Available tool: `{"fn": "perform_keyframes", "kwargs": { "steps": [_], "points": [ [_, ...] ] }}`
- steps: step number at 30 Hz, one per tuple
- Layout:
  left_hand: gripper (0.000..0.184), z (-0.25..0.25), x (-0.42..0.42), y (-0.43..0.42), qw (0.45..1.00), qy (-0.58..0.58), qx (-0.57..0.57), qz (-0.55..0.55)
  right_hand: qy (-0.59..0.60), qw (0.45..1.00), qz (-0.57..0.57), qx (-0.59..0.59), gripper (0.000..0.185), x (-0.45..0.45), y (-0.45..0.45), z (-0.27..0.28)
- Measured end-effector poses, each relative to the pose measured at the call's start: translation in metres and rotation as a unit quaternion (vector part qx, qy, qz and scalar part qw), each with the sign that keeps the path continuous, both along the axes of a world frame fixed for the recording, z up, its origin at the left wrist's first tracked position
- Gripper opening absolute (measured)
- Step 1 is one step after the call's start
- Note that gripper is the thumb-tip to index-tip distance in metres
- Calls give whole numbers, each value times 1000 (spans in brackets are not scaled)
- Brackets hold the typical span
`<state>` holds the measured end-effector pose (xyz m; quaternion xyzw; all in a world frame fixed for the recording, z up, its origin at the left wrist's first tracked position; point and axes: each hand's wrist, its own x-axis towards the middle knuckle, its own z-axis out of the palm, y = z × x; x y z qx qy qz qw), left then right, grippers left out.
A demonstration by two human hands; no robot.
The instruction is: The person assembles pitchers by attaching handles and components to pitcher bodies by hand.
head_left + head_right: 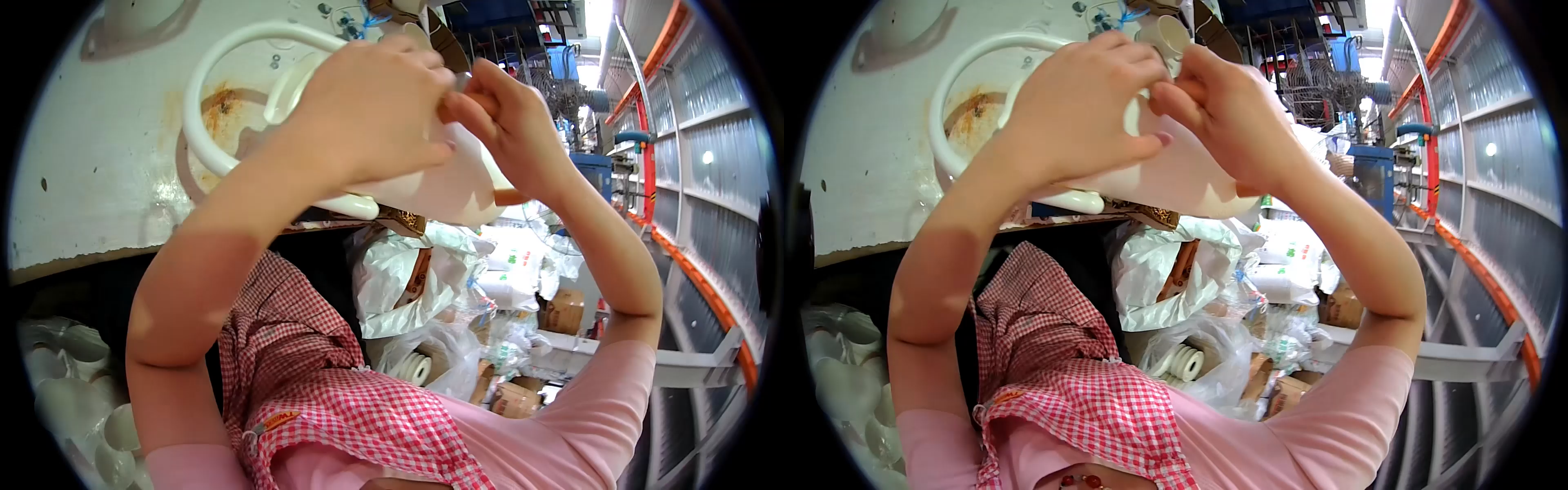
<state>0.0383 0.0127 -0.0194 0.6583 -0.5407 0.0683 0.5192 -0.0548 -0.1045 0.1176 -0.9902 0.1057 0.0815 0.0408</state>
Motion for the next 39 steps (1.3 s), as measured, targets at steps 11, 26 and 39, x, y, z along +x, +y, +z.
{"fn": "perform_keyframes", "kwargs": {
  "steps": [11,26,39],
  "points": [
    [53,15,7,2,996,-68,52,-25,-541,704,-400,226,38,-161,-109,-64],
    [37,61,-44,-47,987,156,14,30,-494,552,-265,617,36,-201,-103,-140],
    [32,96,32,143,939,174,23,295,-165,955,-212,129,14,-187,-85,-180]
  ]
}}
